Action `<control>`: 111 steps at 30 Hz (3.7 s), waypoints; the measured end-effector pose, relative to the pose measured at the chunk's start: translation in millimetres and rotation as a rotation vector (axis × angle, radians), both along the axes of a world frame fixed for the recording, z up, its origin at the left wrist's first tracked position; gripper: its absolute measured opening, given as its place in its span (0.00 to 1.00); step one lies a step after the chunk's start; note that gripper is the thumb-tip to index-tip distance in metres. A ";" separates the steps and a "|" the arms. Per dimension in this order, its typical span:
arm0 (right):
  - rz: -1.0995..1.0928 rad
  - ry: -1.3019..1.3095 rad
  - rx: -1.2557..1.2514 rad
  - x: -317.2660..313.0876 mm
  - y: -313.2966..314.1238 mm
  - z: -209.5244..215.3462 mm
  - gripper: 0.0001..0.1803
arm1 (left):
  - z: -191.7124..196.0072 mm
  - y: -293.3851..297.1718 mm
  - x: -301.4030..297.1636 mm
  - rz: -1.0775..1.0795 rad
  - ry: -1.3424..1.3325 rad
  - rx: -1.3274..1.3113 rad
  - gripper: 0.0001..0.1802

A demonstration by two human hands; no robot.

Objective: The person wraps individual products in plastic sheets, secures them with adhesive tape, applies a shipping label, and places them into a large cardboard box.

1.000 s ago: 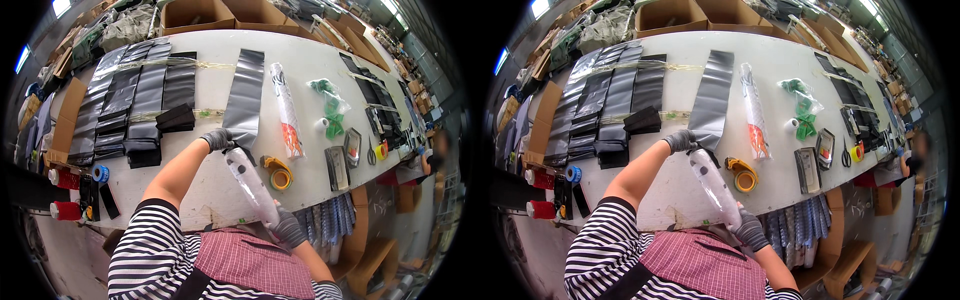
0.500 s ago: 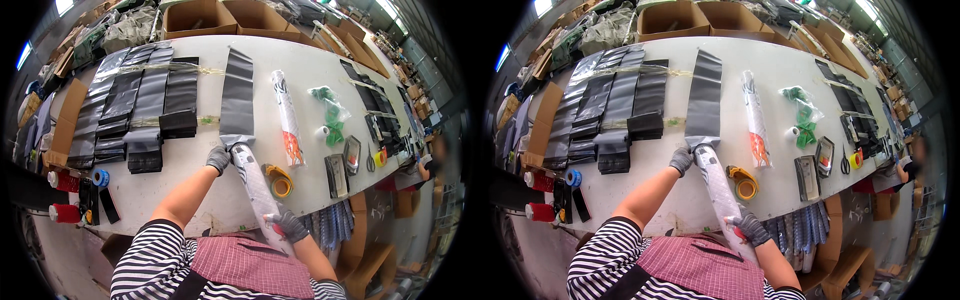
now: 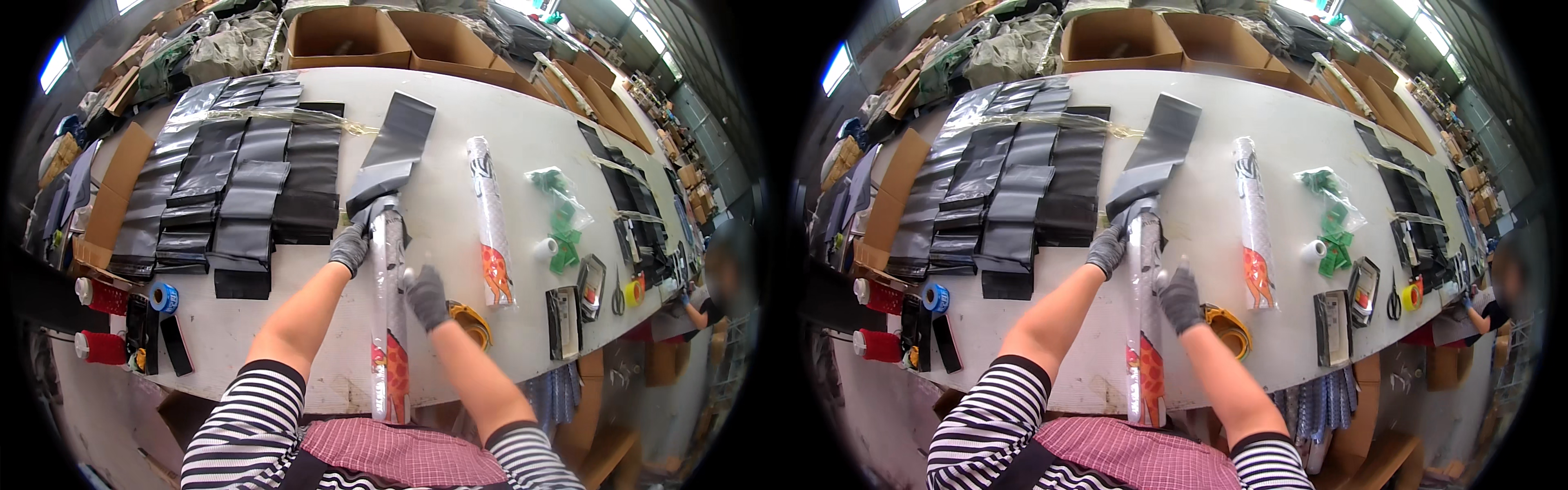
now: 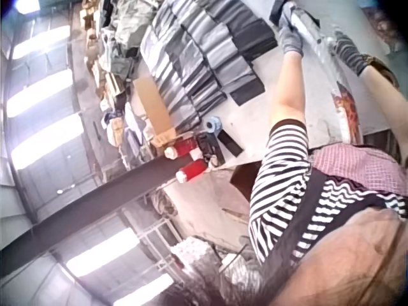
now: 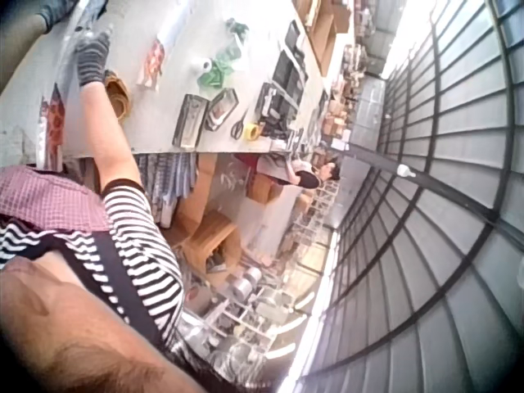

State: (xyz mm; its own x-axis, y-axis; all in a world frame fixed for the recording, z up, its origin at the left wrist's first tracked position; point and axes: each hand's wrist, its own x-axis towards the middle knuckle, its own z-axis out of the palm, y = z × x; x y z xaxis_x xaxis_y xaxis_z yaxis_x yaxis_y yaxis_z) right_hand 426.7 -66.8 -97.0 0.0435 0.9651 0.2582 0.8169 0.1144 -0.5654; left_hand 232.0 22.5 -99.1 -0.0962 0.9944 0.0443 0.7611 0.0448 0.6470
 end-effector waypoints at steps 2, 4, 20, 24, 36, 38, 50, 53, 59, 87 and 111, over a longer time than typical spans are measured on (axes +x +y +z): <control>-0.043 0.047 0.057 -2.9 58.4 -2.6 0.24 | -2.2 3.2 5.6 -0.027 -0.037 -0.022 0.14; -0.008 -0.001 -0.173 0.9 100.9 -1.8 0.18 | 0.0 10.1 6.0 -0.078 -0.054 -0.102 0.15; 0.762 0.159 -0.632 68.6 -202.1 86.9 0.14 | 16.9 -276.8 14.1 -0.378 -0.528 -0.854 0.23; 0.825 0.358 -0.679 75.1 -197.6 52.0 0.10 | -2.9 -278.2 0.2 -0.697 -0.446 -0.762 0.21; 0.536 0.382 -0.625 114.2 -188.7 31.8 0.11 | 30.4 -246.9 27.8 -0.409 -0.138 -0.629 0.20; 0.602 0.394 -0.897 124.0 -176.7 23.5 0.10 | 15.1 -254.5 28.1 -0.291 -0.206 -0.667 0.18; -0.530 -0.052 -0.034 541.8 -48.8 50.0 0.11 | 5.1 -270.2 41.5 -0.045 -0.484 -0.772 0.21; -0.508 -0.226 -0.212 573.7 -2.4 49.5 0.15 | 3.0 -274.1 42.0 0.033 -0.582 -0.763 0.21; -0.423 -0.490 -0.442 596.0 51.8 17.4 0.18 | 3.2 -271.0 51.0 0.045 -0.354 -0.718 0.20; -0.432 -0.452 -0.334 619.2 71.5 0.9 0.18 | -8.1 -271.0 43.7 0.171 -0.369 -0.818 0.20; -0.501 -0.035 -0.433 472.2 138.8 -23.6 0.13 | 8.4 -275.2 52.5 0.109 -0.302 -0.770 0.20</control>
State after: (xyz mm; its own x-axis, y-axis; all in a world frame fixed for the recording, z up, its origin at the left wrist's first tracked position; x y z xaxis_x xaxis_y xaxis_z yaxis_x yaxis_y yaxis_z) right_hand 898.9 72.1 -120.6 0.5131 0.8470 -0.1391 0.7307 -0.5161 -0.4470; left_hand 284.5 -252.7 -90.7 -0.0926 0.7205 -0.6872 0.5254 0.6217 0.5809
